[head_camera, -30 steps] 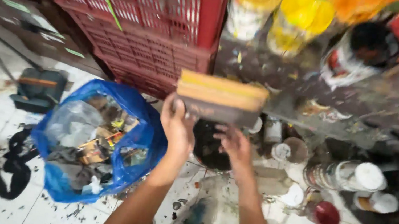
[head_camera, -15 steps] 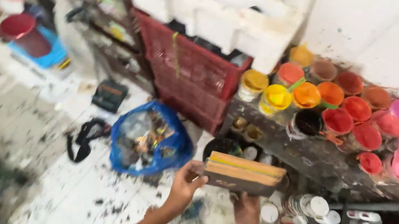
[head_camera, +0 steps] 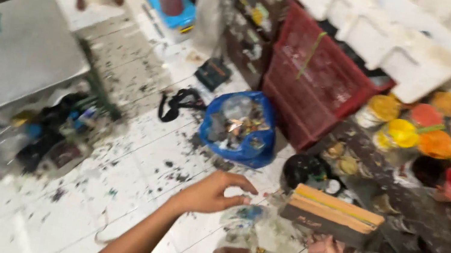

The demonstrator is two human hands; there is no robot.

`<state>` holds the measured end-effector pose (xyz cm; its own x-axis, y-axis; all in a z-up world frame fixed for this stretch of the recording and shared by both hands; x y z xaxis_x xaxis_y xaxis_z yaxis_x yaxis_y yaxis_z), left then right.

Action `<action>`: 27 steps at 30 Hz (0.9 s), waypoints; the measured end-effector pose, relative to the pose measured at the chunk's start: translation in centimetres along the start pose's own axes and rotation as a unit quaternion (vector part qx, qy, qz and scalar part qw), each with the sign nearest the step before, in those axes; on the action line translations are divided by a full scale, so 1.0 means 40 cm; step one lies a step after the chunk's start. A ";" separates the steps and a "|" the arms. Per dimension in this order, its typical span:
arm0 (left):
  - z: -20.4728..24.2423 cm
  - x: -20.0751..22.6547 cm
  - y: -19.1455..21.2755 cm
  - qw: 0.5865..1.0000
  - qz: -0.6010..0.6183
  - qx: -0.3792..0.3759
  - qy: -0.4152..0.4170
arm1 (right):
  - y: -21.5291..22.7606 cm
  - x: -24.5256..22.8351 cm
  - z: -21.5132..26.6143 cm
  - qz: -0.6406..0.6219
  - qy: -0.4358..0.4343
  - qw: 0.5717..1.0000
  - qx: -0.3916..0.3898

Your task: The person uses a spatula to apply a light-colored substance onto a rectangular wooden board. They hold the board with one hand and spread the substance with the other, occasionally turning the board to work on different sides.

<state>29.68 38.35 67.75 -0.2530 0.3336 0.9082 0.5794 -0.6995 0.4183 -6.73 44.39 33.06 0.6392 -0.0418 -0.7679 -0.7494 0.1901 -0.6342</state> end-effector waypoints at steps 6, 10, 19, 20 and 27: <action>0.352 0.068 -0.007 0.989 -0.034 -0.128 0.070 | -0.163 0.018 0.111 -0.048 0.012 0.996 -0.070; 0.597 0.104 0.138 0.990 -0.051 0.118 0.065 | -0.189 0.052 0.224 -0.009 -0.006 0.998 -0.058; 1.039 0.296 0.388 0.846 0.142 0.503 -0.105 | -0.255 0.077 0.502 -0.018 -0.050 0.997 -0.050; 1.053 0.309 0.362 0.841 0.145 0.511 -0.097 | -0.270 0.066 0.527 -0.005 -0.050 0.997 -0.062; 0.868 0.115 -0.083 0.950 0.149 0.274 0.027 | -0.269 0.018 0.610 0.005 -0.040 0.988 -0.147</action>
<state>53.49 64.14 69.97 -0.0449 0.1287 0.9907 0.9439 -0.3194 0.0843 5.99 66.26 41.52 0.6342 0.0389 -0.7722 -0.7660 -0.1040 -0.6344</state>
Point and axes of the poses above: each hand's wrist, its own z-axis away from the middle knuckle, its own y-axis out of the back of the hand, x = y × z, the point moved 9 cm from there along -z, towards the middle knuckle, and after that the axes turned 13 degrees about -x, right-handed, at the moved point
